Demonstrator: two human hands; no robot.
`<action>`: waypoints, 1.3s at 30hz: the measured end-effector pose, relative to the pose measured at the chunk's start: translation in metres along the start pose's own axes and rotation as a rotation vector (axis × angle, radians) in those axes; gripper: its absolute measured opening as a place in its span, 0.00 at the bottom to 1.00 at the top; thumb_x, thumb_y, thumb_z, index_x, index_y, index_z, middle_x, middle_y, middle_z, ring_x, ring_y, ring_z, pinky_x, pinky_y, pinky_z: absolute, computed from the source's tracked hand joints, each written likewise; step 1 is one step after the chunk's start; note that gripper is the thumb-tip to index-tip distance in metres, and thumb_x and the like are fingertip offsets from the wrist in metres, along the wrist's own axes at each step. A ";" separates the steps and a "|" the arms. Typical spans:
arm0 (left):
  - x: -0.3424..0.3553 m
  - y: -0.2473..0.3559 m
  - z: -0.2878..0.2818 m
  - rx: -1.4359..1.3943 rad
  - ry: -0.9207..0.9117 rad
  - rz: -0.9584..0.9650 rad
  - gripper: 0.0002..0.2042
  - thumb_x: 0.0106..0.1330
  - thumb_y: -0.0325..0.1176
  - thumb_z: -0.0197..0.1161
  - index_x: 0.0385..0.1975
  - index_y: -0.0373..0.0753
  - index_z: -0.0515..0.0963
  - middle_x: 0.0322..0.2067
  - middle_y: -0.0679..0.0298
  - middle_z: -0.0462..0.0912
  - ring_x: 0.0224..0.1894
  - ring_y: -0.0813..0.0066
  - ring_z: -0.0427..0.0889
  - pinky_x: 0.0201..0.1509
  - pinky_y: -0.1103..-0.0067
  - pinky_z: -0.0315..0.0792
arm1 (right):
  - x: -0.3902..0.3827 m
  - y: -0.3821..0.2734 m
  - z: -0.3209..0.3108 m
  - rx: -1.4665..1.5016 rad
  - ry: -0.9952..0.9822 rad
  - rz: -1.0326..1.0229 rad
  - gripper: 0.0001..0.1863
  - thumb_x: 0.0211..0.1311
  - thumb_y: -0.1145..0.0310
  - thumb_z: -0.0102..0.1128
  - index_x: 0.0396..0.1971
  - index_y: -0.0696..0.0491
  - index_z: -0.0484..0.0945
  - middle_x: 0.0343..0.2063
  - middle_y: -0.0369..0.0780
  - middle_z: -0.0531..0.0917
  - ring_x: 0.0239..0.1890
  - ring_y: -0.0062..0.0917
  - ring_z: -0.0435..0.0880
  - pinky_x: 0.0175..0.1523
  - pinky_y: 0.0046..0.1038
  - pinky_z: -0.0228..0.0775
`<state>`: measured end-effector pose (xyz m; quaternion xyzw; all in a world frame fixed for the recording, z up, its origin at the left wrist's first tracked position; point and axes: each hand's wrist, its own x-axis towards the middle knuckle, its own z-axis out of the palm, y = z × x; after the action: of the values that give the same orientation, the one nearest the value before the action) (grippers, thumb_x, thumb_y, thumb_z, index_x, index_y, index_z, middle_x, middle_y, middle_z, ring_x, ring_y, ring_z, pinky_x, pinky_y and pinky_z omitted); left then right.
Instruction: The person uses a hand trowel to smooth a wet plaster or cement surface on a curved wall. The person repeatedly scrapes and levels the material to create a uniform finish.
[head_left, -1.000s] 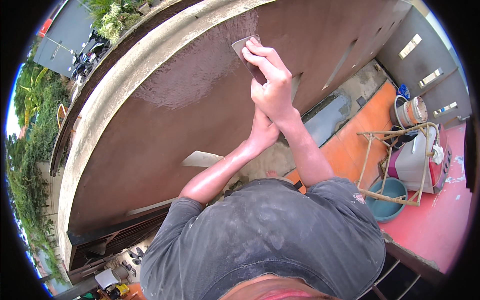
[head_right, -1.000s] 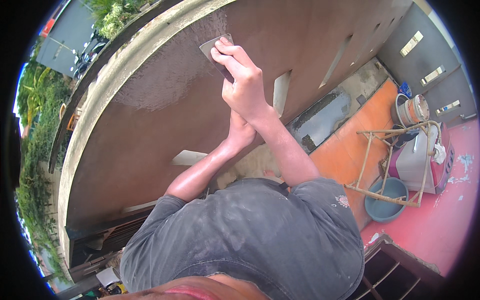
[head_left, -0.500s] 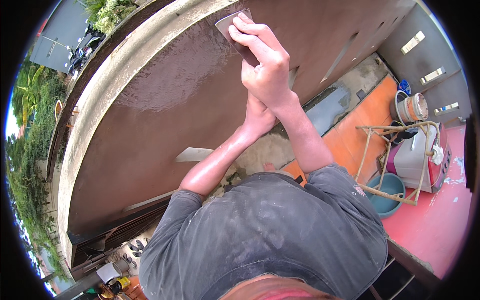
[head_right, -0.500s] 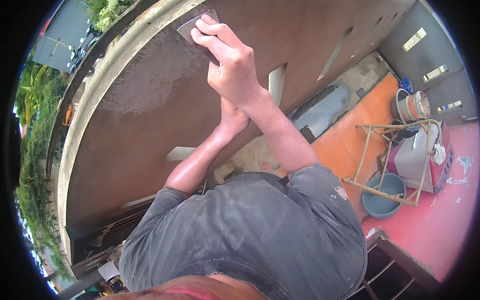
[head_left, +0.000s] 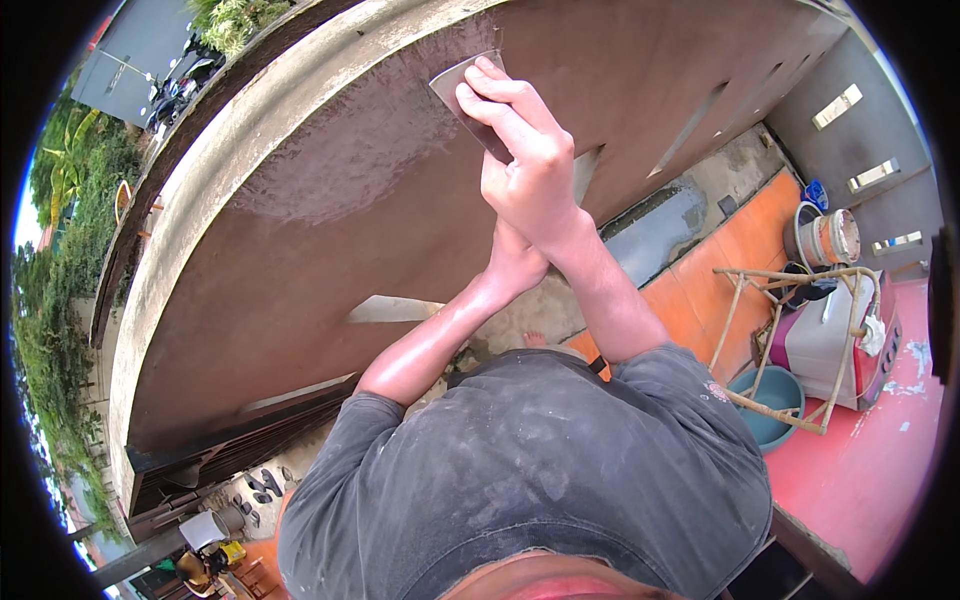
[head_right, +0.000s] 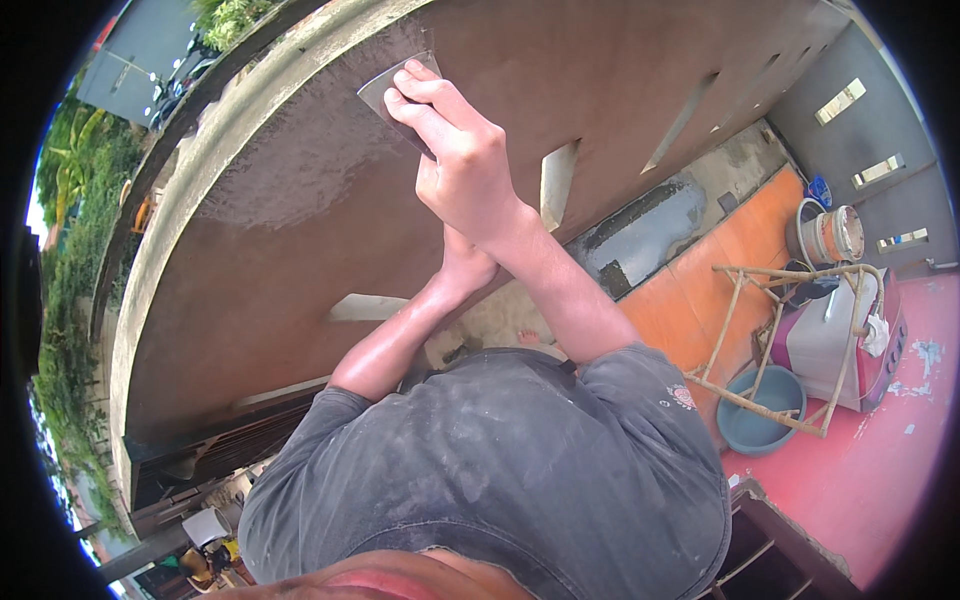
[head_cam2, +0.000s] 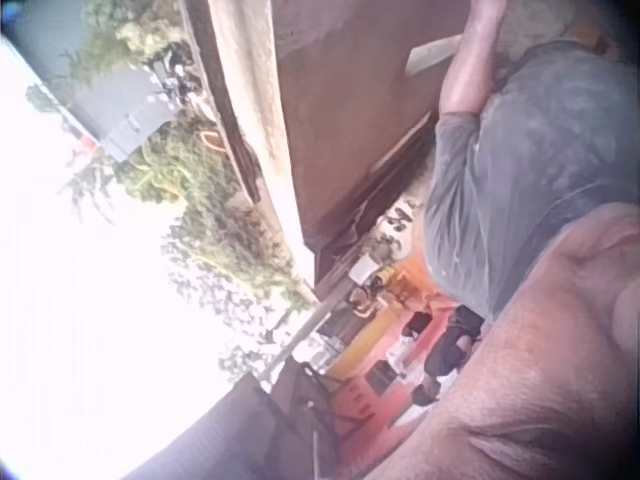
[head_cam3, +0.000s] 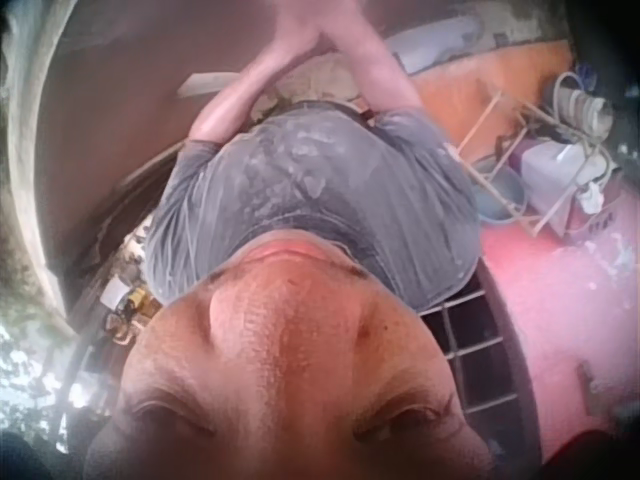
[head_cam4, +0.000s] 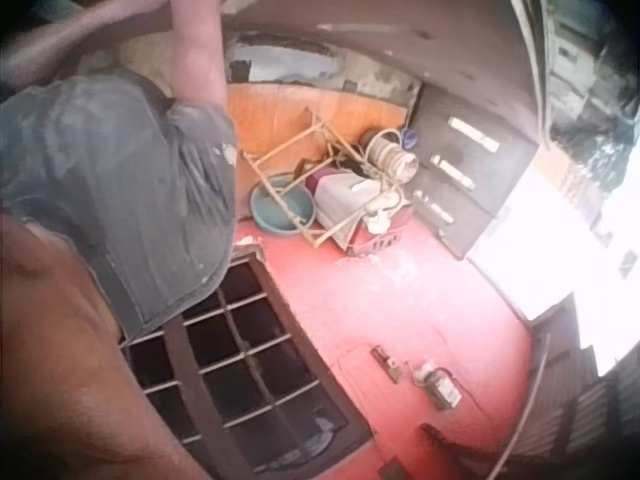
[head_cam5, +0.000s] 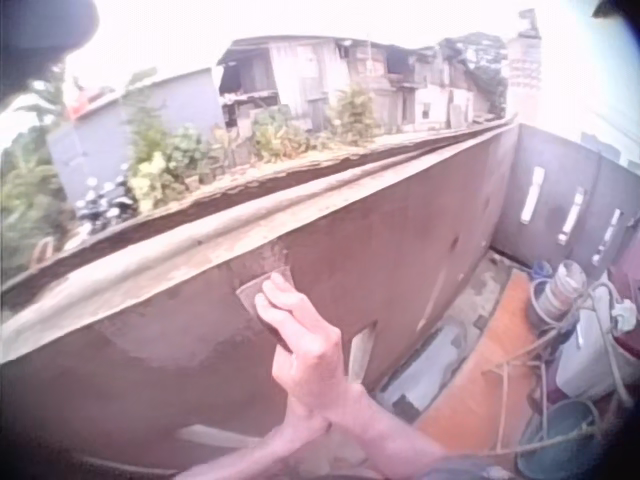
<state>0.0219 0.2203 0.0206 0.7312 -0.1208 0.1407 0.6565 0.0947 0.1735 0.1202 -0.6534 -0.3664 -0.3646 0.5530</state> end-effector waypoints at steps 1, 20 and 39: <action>0.001 0.001 0.000 0.002 -0.022 -0.011 0.16 0.67 0.28 0.64 0.53 0.33 0.74 0.49 0.58 0.80 0.52 0.68 0.80 0.51 0.69 0.75 | 0.001 -0.001 -0.001 0.008 0.024 -0.057 0.25 0.43 0.94 0.55 0.43 0.59 0.84 0.48 0.43 0.84 0.59 0.39 0.83 0.61 0.34 0.82; 0.020 0.021 0.006 -0.144 -0.011 -0.085 0.18 0.67 0.28 0.64 0.55 0.34 0.73 0.49 0.59 0.79 0.54 0.70 0.79 0.54 0.70 0.75 | 0.019 0.003 -0.006 0.020 0.046 -0.080 0.25 0.44 0.94 0.55 0.43 0.59 0.84 0.47 0.43 0.84 0.58 0.40 0.83 0.60 0.34 0.82; 0.028 0.033 0.004 -0.067 -0.009 -0.007 0.18 0.67 0.27 0.65 0.56 0.34 0.72 0.51 0.60 0.78 0.54 0.71 0.77 0.55 0.70 0.74 | 0.031 -0.001 -0.005 0.017 0.046 -0.133 0.25 0.43 0.93 0.55 0.43 0.58 0.84 0.47 0.42 0.84 0.58 0.39 0.83 0.57 0.33 0.83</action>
<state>0.0361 0.2131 0.0611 0.7099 -0.1256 0.1310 0.6806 0.1080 0.1712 0.1480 -0.6143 -0.3995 -0.4124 0.5413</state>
